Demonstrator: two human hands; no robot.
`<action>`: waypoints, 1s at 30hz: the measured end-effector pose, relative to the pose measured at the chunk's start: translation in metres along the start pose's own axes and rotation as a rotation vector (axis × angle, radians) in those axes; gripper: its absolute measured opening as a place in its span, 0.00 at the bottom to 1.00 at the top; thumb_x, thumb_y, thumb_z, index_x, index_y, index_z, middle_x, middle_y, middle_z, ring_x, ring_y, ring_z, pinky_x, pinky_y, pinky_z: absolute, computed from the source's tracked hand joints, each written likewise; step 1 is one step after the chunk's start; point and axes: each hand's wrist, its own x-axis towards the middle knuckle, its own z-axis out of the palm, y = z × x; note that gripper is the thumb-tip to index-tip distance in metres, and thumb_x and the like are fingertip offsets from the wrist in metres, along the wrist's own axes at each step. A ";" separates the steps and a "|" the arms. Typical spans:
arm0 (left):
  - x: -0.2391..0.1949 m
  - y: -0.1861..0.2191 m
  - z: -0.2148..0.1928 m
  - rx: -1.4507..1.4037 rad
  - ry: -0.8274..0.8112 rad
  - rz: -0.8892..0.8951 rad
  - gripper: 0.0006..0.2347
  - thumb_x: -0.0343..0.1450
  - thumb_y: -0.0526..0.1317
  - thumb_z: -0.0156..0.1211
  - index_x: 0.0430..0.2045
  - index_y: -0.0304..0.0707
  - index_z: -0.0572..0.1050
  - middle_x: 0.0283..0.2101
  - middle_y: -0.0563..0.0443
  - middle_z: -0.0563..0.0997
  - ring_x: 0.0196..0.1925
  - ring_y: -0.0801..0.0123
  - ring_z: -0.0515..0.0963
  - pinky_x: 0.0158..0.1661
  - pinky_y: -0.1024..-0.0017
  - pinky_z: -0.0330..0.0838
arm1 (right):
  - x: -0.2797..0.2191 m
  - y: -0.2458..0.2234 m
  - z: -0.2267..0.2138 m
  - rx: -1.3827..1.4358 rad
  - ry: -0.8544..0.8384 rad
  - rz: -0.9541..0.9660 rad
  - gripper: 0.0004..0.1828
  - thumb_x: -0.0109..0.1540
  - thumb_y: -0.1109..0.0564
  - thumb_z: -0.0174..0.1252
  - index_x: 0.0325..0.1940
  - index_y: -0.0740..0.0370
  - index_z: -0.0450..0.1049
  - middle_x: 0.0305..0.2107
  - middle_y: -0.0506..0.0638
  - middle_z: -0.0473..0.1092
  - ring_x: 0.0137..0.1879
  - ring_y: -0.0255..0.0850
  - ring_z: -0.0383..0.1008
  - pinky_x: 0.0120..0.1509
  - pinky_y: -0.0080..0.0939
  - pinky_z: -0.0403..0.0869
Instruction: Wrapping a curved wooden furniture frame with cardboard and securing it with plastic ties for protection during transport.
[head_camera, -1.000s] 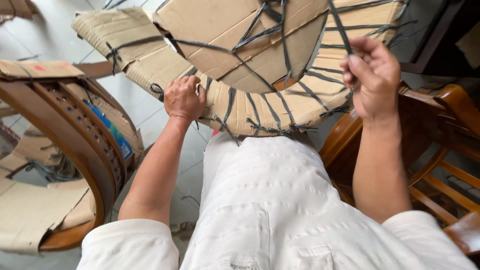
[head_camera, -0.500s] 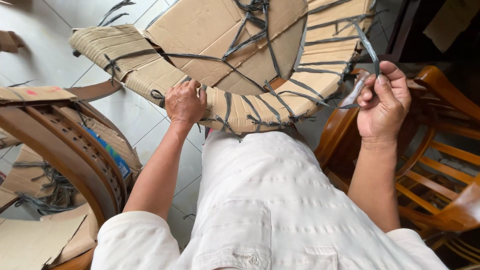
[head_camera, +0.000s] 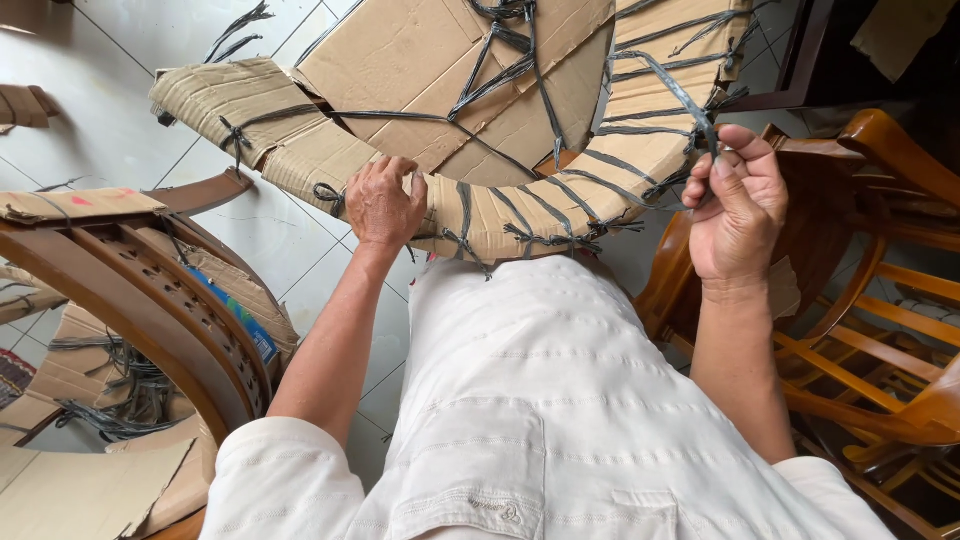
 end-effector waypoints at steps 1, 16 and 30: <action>0.002 0.012 -0.010 0.000 -0.002 0.004 0.06 0.70 0.46 0.58 0.30 0.50 0.80 0.34 0.58 0.83 0.36 0.60 0.79 0.42 0.61 0.68 | 0.000 0.005 0.002 0.001 0.004 -0.001 0.15 0.67 0.59 0.57 0.59 0.57 0.70 0.33 0.48 0.69 0.35 0.33 0.66 0.38 0.28 0.67; -0.008 0.159 -0.016 -0.875 -0.580 0.328 0.14 0.77 0.43 0.52 0.20 0.38 0.72 0.26 0.50 0.77 0.27 0.56 0.80 0.32 0.66 0.74 | -0.020 0.030 0.065 -0.194 -0.418 -0.013 0.18 0.68 0.66 0.56 0.62 0.72 0.67 0.35 0.54 0.71 0.41 0.37 0.80 0.43 0.38 0.84; 0.046 0.163 -0.024 -1.000 -0.469 0.301 0.05 0.71 0.34 0.57 0.25 0.40 0.76 0.27 0.57 0.80 0.30 0.74 0.80 0.32 0.73 0.72 | -0.013 -0.028 0.123 -0.267 -0.567 -0.231 0.30 0.71 0.51 0.55 0.73 0.66 0.56 0.57 0.57 0.72 0.64 0.41 0.73 0.74 0.38 0.71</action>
